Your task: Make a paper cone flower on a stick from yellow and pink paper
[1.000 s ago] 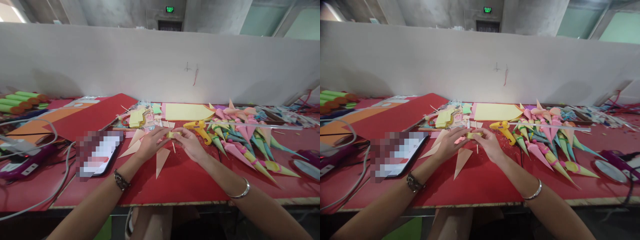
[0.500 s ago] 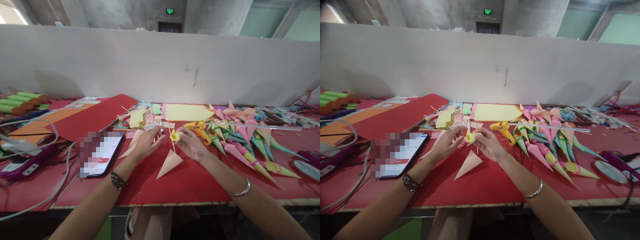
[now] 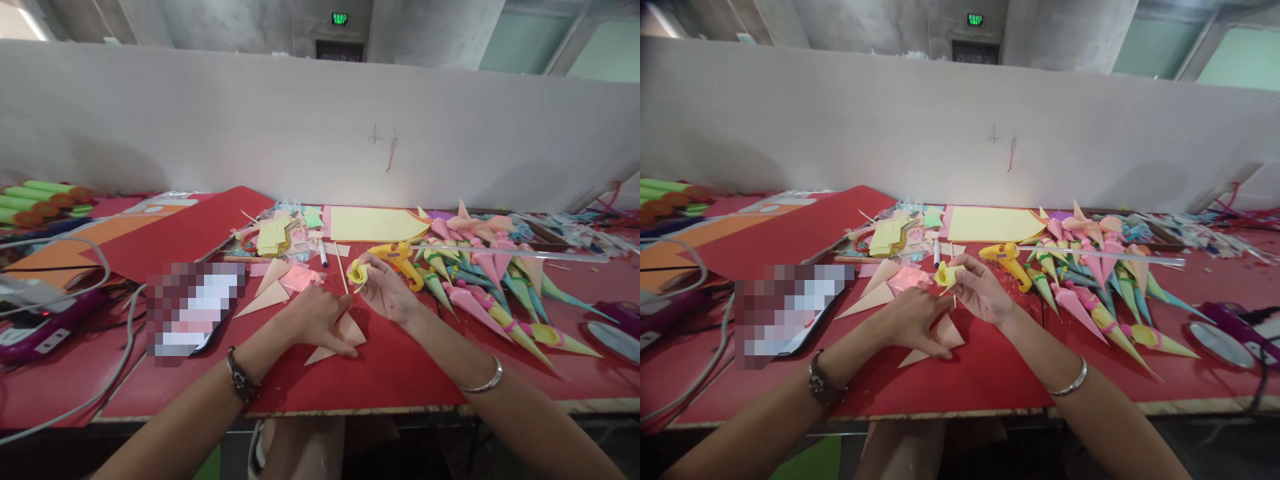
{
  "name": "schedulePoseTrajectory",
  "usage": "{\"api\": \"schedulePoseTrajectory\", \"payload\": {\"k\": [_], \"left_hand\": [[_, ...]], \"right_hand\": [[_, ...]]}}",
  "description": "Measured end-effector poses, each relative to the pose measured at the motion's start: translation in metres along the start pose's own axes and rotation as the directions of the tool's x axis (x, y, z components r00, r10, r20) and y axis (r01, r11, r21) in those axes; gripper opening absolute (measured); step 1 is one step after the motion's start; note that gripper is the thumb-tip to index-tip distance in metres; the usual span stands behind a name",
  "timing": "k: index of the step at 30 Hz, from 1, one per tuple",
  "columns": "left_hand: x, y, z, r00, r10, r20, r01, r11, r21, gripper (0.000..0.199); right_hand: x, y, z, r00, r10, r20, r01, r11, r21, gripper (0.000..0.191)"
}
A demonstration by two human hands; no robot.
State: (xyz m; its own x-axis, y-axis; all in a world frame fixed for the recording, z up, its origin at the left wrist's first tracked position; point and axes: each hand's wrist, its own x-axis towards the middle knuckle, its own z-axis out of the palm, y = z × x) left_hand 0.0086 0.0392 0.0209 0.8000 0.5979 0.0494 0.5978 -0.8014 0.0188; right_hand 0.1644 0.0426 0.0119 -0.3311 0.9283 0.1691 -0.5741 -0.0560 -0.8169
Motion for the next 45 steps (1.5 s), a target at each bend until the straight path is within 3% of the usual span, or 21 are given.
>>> {"api": "schedulePoseTrajectory", "payload": {"k": [5, 8, 14, 18, 22, 27, 34, 45], "left_hand": [[-0.003, -0.004, -0.003, 0.998, 0.049, 0.045, -0.037, 0.970, -0.242, 0.033], [-0.004, -0.010, 0.001, 0.998, 0.058, 0.039, -0.040, 0.932, -0.360, 0.027], [0.001, -0.024, 0.020, 0.988, -0.091, -0.125, 0.042, 0.937, -0.346, 0.049], [0.004, -0.030, 0.022, 0.961, -0.205, -0.183, 0.121, 0.914, -0.386, 0.065], [0.003, -0.030, 0.014, 0.921, -0.254, -0.296, 0.076, 0.860, -0.504, 0.078], [0.000, -0.028, 0.009, 0.868, -0.249, -0.430, -0.046, 0.821, -0.569, 0.079], [-0.001, -0.027, 0.010, 0.859, -0.292, -0.421, 0.026, 0.845, -0.534, 0.072], [-0.002, -0.028, 0.009, 0.867, -0.258, -0.427, -0.001, 0.855, -0.519, 0.071]], "right_hand": [[-0.001, -0.001, 0.001, 1.000, 0.007, -0.022, -0.007, 1.000, -0.024, 0.024], [-0.001, -0.001, 0.000, 1.000, 0.001, -0.006, -0.001, 1.000, -0.025, 0.024], [0.002, -0.003, 0.001, 0.999, -0.023, -0.033, 0.022, 1.000, -0.004, 0.022], [0.003, -0.003, 0.003, 0.992, -0.064, -0.105, 0.062, 0.998, -0.024, 0.022], [0.005, 0.001, 0.003, 0.976, -0.167, -0.136, 0.143, 0.975, -0.172, 0.021], [0.005, 0.005, 0.000, 0.939, -0.296, -0.174, 0.224, 0.912, -0.345, 0.020], [0.001, 0.002, 0.007, 0.921, -0.384, -0.067, 0.274, 0.760, -0.590, 0.012], [-0.001, 0.006, 0.007, 0.906, -0.416, 0.081, 0.346, 0.615, -0.709, 0.010]]}}
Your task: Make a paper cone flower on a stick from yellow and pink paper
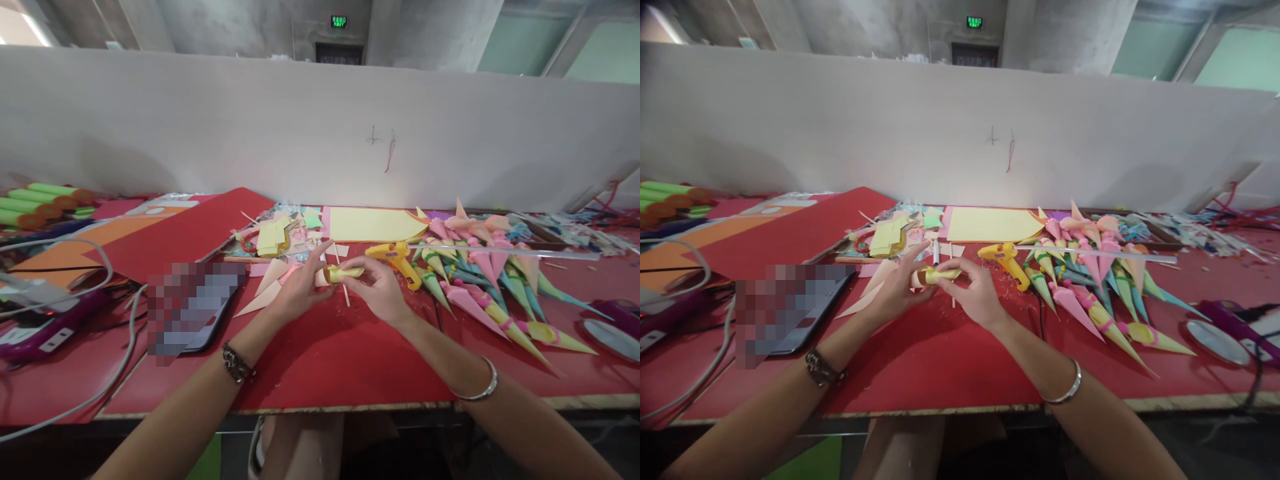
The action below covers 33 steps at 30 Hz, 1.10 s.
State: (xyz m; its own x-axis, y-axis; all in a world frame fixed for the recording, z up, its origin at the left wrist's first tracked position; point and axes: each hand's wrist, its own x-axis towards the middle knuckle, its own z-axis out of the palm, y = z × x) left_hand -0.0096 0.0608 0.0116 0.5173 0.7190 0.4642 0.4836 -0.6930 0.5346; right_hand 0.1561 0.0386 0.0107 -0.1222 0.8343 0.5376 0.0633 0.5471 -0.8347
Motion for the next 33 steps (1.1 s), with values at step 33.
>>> {"api": "schedulePoseTrajectory", "payload": {"k": [33], "left_hand": [[-0.0005, 0.0022, 0.0034, 0.987, -0.100, 0.128, 0.064, 0.963, 0.263, 0.067]], "right_hand": [[-0.0033, -0.0010, 0.0035, 0.958, -0.225, 0.177, 0.280, 0.861, -0.424, 0.016]]}}
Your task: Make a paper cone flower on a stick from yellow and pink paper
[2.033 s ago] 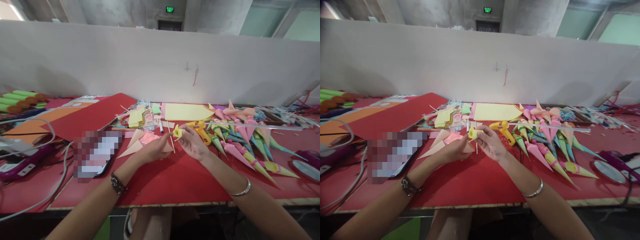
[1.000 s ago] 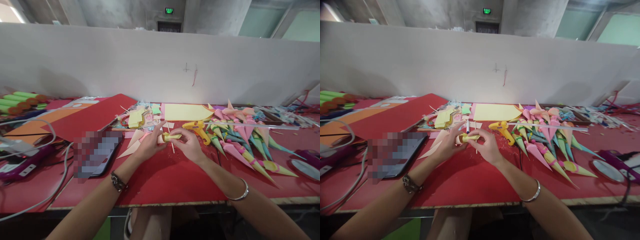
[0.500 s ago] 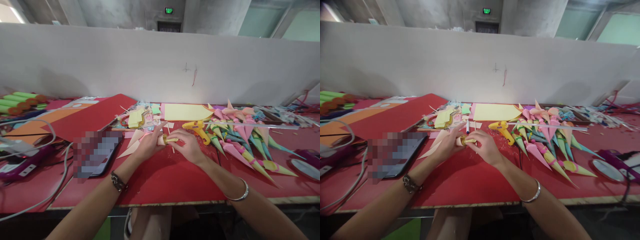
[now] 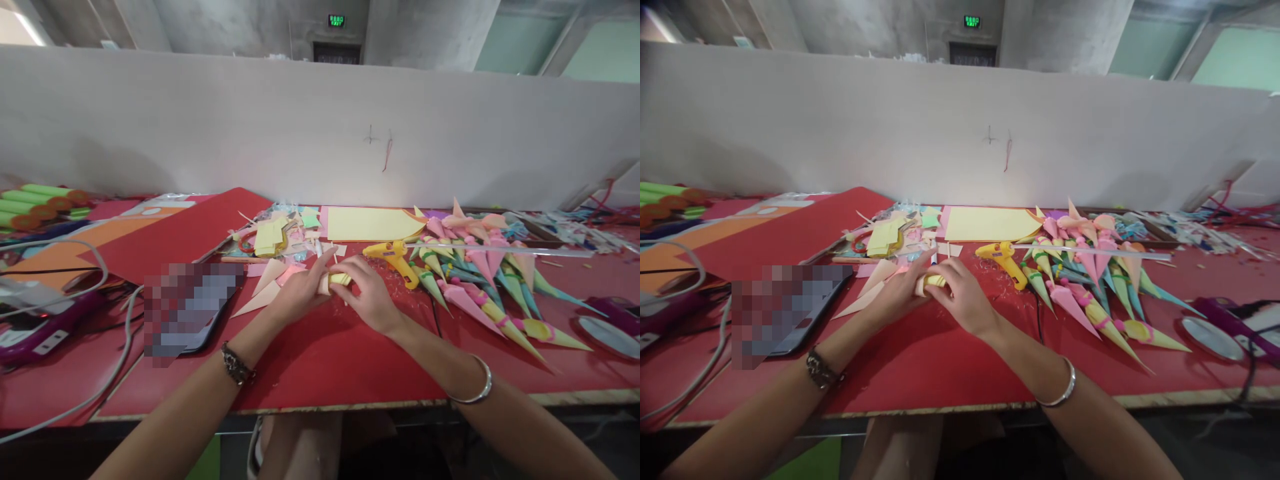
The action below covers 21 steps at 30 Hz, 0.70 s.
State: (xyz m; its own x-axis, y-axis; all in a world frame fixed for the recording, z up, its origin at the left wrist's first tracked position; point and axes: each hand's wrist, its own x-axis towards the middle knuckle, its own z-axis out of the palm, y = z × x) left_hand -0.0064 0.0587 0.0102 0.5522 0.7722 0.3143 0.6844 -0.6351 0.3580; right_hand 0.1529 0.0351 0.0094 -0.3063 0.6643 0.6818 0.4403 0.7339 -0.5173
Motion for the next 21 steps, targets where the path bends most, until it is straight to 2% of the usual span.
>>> {"api": "schedulePoseTrajectory", "payload": {"k": [7, 9, 11, 14, 18, 21], "left_hand": [[0.0010, 0.0008, 0.0007, 0.999, -0.027, -0.039, 0.018, 0.977, -0.213, 0.067], [0.0015, 0.0008, 0.0006, 0.998, -0.031, -0.052, 0.018, 0.971, -0.237, 0.055], [0.0024, 0.0007, 0.0005, 0.998, -0.027, -0.051, 0.014, 0.972, -0.235, 0.036], [0.0036, 0.0005, 0.0004, 0.999, -0.001, -0.047, -0.010, 0.972, -0.236, 0.014], [0.0040, 0.0009, 0.0004, 0.998, 0.024, -0.052, -0.036, 0.965, -0.261, 0.009], [0.0037, 0.0017, 0.0005, 0.998, 0.052, -0.046, -0.064, 0.940, -0.334, 0.009]], "right_hand": [[-0.0020, -0.0047, 0.0004, 0.995, -0.030, 0.098, 0.026, 0.999, 0.041, 0.033], [-0.0021, -0.0068, -0.0014, 0.993, -0.051, 0.102, 0.045, 0.997, 0.067, 0.036], [-0.0021, -0.0081, -0.0026, 0.994, -0.063, 0.086, 0.056, 0.995, 0.080, 0.038], [-0.0021, -0.0081, -0.0027, 0.997, -0.056, 0.056, 0.052, 0.996, 0.077, 0.035], [-0.0021, -0.0061, -0.0013, 0.998, -0.040, 0.043, 0.037, 0.996, 0.080, 0.029], [-0.0021, -0.0051, -0.0014, 0.998, -0.031, 0.050, 0.027, 0.996, 0.082, 0.033]]}}
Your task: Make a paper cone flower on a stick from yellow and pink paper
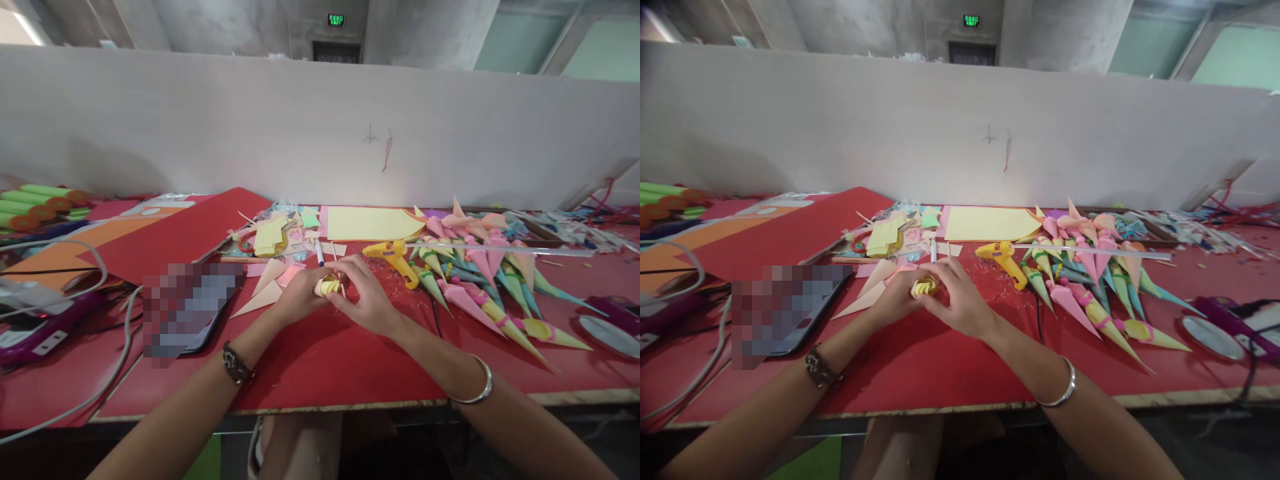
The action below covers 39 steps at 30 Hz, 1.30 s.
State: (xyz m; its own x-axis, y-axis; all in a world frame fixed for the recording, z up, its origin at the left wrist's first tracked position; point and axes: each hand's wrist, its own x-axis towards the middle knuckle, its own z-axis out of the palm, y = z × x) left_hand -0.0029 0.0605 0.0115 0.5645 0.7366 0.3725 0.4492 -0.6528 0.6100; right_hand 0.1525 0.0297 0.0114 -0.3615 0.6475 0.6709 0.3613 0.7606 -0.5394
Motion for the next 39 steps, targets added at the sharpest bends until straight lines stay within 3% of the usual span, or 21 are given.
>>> {"api": "schedulePoseTrajectory", "payload": {"k": [6, 12, 17, 24, 30, 39], "left_hand": [[0.000, 0.003, 0.002, 1.000, 0.019, 0.003, -0.017, 0.961, -0.276, 0.018], [0.001, 0.005, 0.003, 0.998, -0.019, -0.056, 0.004, 0.965, -0.264, 0.020], [0.000, 0.009, 0.001, 0.998, -0.054, -0.040, 0.040, 0.958, -0.285, 0.018], [-0.001, 0.006, 0.003, 0.994, -0.090, 0.061, 0.106, 0.935, -0.340, 0.009], [-0.002, 0.006, -0.002, 0.976, -0.141, 0.169, 0.189, 0.930, -0.316, 0.009], [0.000, 0.008, -0.008, 0.932, -0.069, 0.356, 0.232, 0.869, -0.438, 0.010]], "right_hand": [[0.000, -0.001, -0.001, 1.000, -0.019, 0.010, 0.018, 1.000, 0.005, 0.037], [0.000, -0.002, -0.002, 0.998, -0.052, -0.045, 0.051, 0.999, -0.010, 0.022], [0.000, -0.004, -0.004, 0.997, -0.070, -0.044, 0.071, 0.997, 0.023, 0.014], [0.002, -0.004, -0.004, 0.998, -0.025, -0.054, 0.030, 0.996, 0.085, 0.012], [0.003, -0.002, -0.007, 1.000, -0.018, 0.008, 0.017, 0.995, 0.103, 0.008], [0.004, -0.005, -0.009, 0.994, -0.030, 0.108, 0.012, 0.987, 0.159, 0.008]]}}
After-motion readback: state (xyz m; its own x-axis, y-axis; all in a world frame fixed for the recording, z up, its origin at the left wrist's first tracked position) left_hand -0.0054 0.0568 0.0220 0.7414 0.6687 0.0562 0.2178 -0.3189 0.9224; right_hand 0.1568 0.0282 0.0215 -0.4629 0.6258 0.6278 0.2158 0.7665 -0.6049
